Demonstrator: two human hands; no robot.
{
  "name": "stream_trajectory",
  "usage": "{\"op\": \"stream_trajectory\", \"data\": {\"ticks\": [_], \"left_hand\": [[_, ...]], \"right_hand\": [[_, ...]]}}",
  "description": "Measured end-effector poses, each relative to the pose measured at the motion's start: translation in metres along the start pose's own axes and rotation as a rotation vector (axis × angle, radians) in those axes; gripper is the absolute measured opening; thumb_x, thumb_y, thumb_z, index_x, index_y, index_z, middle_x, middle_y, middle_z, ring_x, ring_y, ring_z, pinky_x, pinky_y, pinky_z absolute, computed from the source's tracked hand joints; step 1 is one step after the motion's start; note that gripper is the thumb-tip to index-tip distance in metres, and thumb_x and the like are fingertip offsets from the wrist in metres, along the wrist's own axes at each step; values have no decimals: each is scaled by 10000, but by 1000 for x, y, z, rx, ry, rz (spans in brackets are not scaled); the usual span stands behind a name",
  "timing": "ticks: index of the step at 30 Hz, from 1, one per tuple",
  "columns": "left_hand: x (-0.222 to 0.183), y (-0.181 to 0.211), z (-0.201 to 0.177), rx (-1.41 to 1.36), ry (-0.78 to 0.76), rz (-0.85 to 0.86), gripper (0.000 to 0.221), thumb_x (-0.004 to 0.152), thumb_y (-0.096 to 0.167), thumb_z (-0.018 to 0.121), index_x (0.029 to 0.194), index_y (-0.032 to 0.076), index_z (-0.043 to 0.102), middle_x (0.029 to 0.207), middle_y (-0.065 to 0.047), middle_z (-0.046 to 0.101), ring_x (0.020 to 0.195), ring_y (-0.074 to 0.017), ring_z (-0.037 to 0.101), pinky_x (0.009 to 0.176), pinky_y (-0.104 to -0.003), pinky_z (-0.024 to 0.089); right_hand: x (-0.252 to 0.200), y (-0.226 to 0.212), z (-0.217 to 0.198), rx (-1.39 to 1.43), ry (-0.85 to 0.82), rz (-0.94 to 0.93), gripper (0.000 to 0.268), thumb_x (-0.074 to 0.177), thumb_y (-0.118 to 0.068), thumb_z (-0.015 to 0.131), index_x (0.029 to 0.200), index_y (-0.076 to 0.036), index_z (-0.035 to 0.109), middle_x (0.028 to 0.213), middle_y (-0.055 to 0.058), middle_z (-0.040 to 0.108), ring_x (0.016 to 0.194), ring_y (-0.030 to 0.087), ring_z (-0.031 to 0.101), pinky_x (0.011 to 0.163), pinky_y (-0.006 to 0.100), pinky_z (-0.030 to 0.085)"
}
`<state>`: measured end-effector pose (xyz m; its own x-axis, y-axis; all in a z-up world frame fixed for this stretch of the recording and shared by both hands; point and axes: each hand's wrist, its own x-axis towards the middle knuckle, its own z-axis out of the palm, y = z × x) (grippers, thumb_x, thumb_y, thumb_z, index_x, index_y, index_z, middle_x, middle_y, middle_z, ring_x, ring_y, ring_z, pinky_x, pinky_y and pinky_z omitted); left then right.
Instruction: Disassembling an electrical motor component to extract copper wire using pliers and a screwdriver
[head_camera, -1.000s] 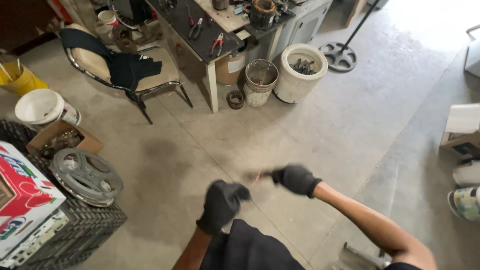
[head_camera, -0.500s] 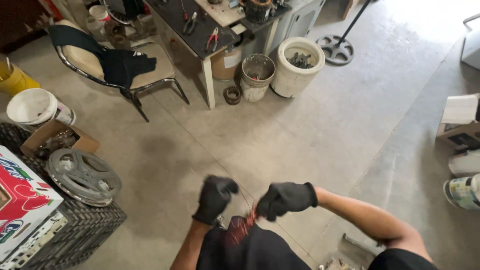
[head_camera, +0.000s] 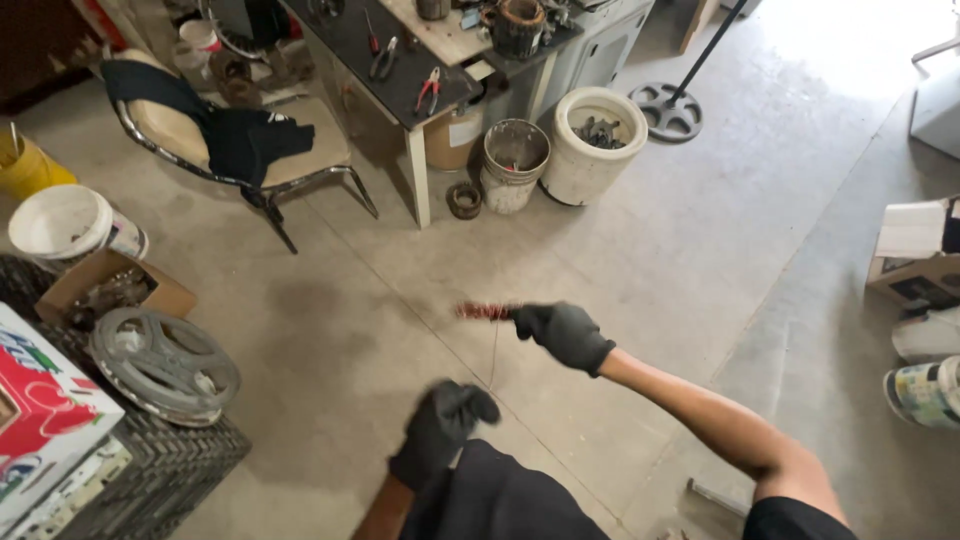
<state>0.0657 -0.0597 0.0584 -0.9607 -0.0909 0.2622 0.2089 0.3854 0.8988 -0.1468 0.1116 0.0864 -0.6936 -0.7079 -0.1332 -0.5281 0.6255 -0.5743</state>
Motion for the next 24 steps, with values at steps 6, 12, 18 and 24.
{"op": "stream_trajectory", "data": {"ticks": [6,12,18,24], "left_hand": [[39,9,-52,211,244,147,223,676,-49,590,635,146,688,618,-3,737,576,-182,706,588,-328,510],[0,-54,-12,-363,65,-308,267,913,45,554,751,9,764,660,-104,734,553,-149,644,580,-289,532],[26,-8,-94,370,129,243,292,666,-18,467,657,191,671,663,14,698,643,-258,621,687,-439,425],[40,-60,-92,365,73,151,259,604,5,517,615,202,685,620,8,709,621,-239,657,673,-422,450]], "right_hand": [[-17,35,71,223,-758,-1044,110,958,-60,666,903,-56,761,959,74,762,819,262,723,791,370,586],[7,-55,-9,447,-211,-760,319,1063,-112,470,849,-58,700,781,70,713,640,187,664,638,352,545],[42,36,98,-536,-32,-591,447,1049,-483,481,831,-209,758,646,14,675,488,254,630,381,423,445],[-1,-101,9,398,-887,-392,259,940,-107,489,828,-120,721,782,6,718,637,99,554,625,305,462]]}}
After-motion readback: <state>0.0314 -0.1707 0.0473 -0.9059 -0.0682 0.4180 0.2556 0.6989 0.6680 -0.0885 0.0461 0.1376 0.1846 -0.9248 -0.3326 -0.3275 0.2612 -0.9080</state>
